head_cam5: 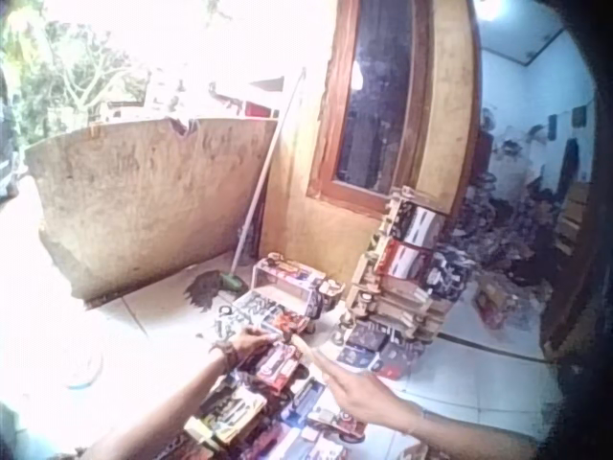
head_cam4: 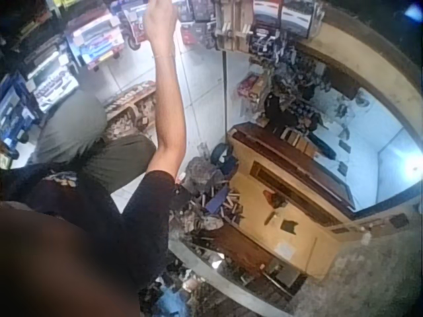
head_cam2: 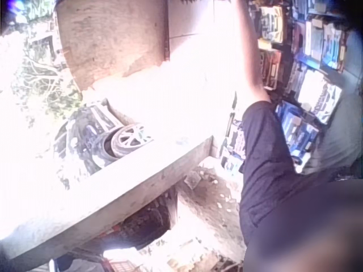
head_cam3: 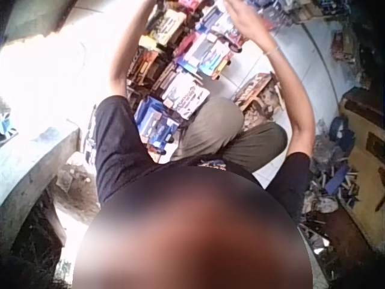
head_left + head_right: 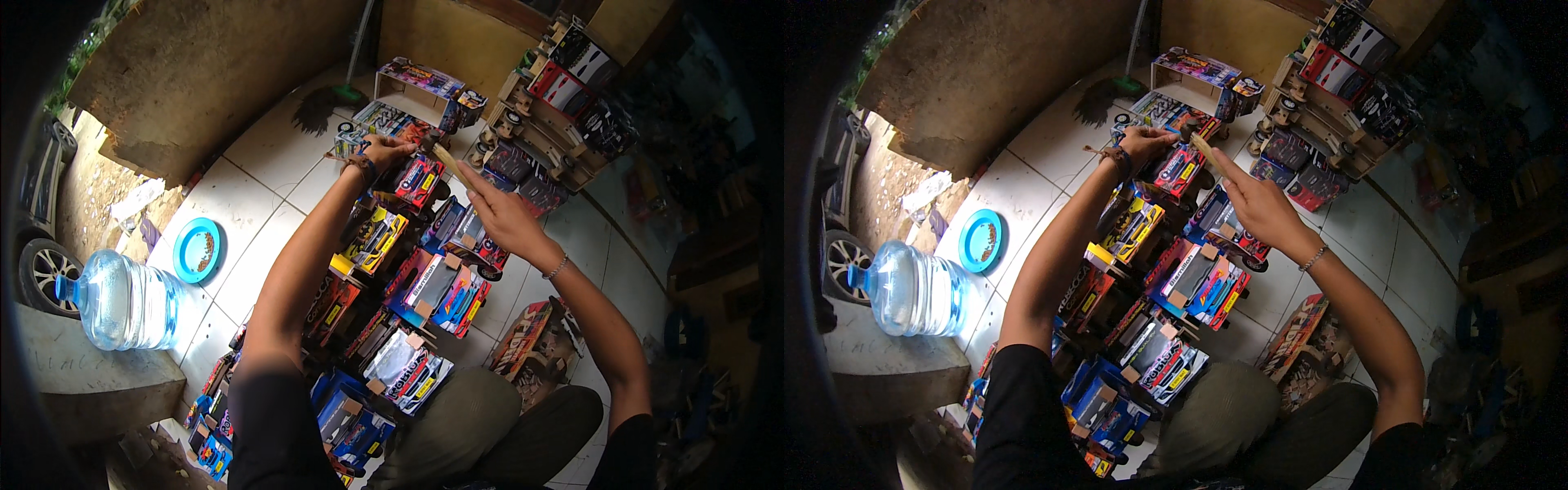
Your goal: The person assembles small wooden toy trucks by hammering nails into the chassis and attaching wheels. They then use a staple gun to secure the cardboard packaging onto the wooden bodies. Finally, they apply glue to small wooden pieces.
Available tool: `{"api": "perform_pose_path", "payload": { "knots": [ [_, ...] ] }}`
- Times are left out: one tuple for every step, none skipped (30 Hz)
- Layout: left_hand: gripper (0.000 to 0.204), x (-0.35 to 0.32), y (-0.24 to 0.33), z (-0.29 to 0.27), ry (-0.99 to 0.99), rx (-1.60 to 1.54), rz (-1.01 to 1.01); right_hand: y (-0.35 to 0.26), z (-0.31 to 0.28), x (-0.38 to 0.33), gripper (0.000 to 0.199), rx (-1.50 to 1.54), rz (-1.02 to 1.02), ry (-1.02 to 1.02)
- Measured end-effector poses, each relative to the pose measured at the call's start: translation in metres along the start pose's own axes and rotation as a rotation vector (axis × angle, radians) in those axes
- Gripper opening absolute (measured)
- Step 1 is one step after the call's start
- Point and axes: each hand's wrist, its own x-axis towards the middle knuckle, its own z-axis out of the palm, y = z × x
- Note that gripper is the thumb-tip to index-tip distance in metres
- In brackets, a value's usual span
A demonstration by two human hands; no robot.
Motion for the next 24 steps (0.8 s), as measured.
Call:
{"api": "perform_pose_path", "payload": {
  "knots": [
    [0.027,0.001,0.0,0.0,0.003,0.011,0.006,0.001,0.001,0.003,0.055,-0.016,-0.006,0.0],
    [0.027,0.001,0.0,0.0,0.006,0.021,0.012,0.001,0.003,0.006,0.054,-0.035,-0.003,-0.008],
    [0.027,0.002,0.0,0.0,0.01,0.026,0.006,0.0,0.005,0.007,0.055,-0.027,0.008,0.002],
    [0.027,0.002,0.001,0.0,0.014,0.031,0.0,0.0,0.007,0.009,0.056,-0.021,0.028,0.004],
    [0.026,0.001,0.001,0.0,0.03,0.046,-0.028,-0.001,0.009,0.009,0.056,-0.018,0.031,0.033],
    [0.026,0.0,0.002,0.001,0.02,0.021,-0.023,-0.001,0.011,0.01,0.057,-0.027,0.002,0.051],
    [0.027,-0.001,0.003,0.001,0.02,0.006,-0.038,-0.003,0.014,0.01,0.057,-0.039,-0.042,0.097],
    [0.027,-0.002,0.005,0.003,0.02,-0.008,-0.051,-0.003,0.016,0.011,0.058,-0.058,-0.048,0.11],
    [0.027,-0.005,0.007,0.002,0.007,-0.013,-0.021,-0.003,0.016,0.011,0.058,-0.078,-0.072,0.089],
    [0.026,-0.007,0.009,0.003,0.006,-0.029,-0.013,-0.003,0.015,0.01,0.059,-0.103,-0.058,0.032],
    [0.026,-0.008,0.011,0.003,0.013,-0.04,-0.016,-0.004,0.015,0.01,0.059,-0.141,-0.021,-0.021],
    [0.025,-0.01,0.013,0.005,0.029,-0.05,-0.037,-0.004,0.015,0.01,0.059,-0.121,-0.038,0.019],
    [0.025,-0.01,0.014,0.005,0.014,-0.032,-0.026,-0.004,0.014,0.011,0.059,-0.117,-0.033,0.061],
    [0.024,-0.01,0.015,0.005,0.013,-0.013,-0.032,-0.005,0.014,0.011,0.059,-0.104,-0.065,0.121],
    [0.024,-0.011,0.015,0.005,0.012,0.0,-0.036,-0.005,0.014,0.01,0.059,-0.125,-0.05,0.088],
    [0.024,-0.011,0.015,0.005,0.019,-0.023,-0.038,-0.006,0.013,0.01,0.059,-0.138,-0.07,0.073],
    [0.024,-0.01,0.015,0.005,0.022,-0.053,-0.037,-0.006,0.013,0.01,0.059,-0.151,-0.09,0.059],
    [0.024,-0.009,0.014,0.005,0.025,-0.082,-0.035,-0.007,0.013,0.009,0.059,-0.136,-0.087,0.05],
    [0.024,-0.009,0.013,0.004,0.024,-0.057,-0.028,-0.007,0.013,0.01,0.058,-0.122,-0.086,0.044],
    [0.024,-0.008,0.012,0.004,0.022,-0.033,-0.02,-0.007,0.012,0.011,0.058,-0.118,-0.066,0.032],
    [0.024,-0.007,0.011,0.004,0.02,-0.01,-0.013,-0.006,0.011,0.013,0.058,-0.103,-0.07,0.071],
    [0.025,-0.006,0.011,0.004,0.004,-0.034,-0.004,-0.006,0.01,0.015,0.058,-0.097,-0.055,0.102],
    [0.025,-0.006,0.01,0.003,-0.011,-0.057,0.003,-0.005,0.009,0.016,0.058,-0.081,-0.075,0.149],
    [0.026,-0.006,0.01,0.003,-0.026,-0.08,0.009,-0.005,0.008,0.017,0.058,-0.142,-0.06,0.081]
  ]
}}
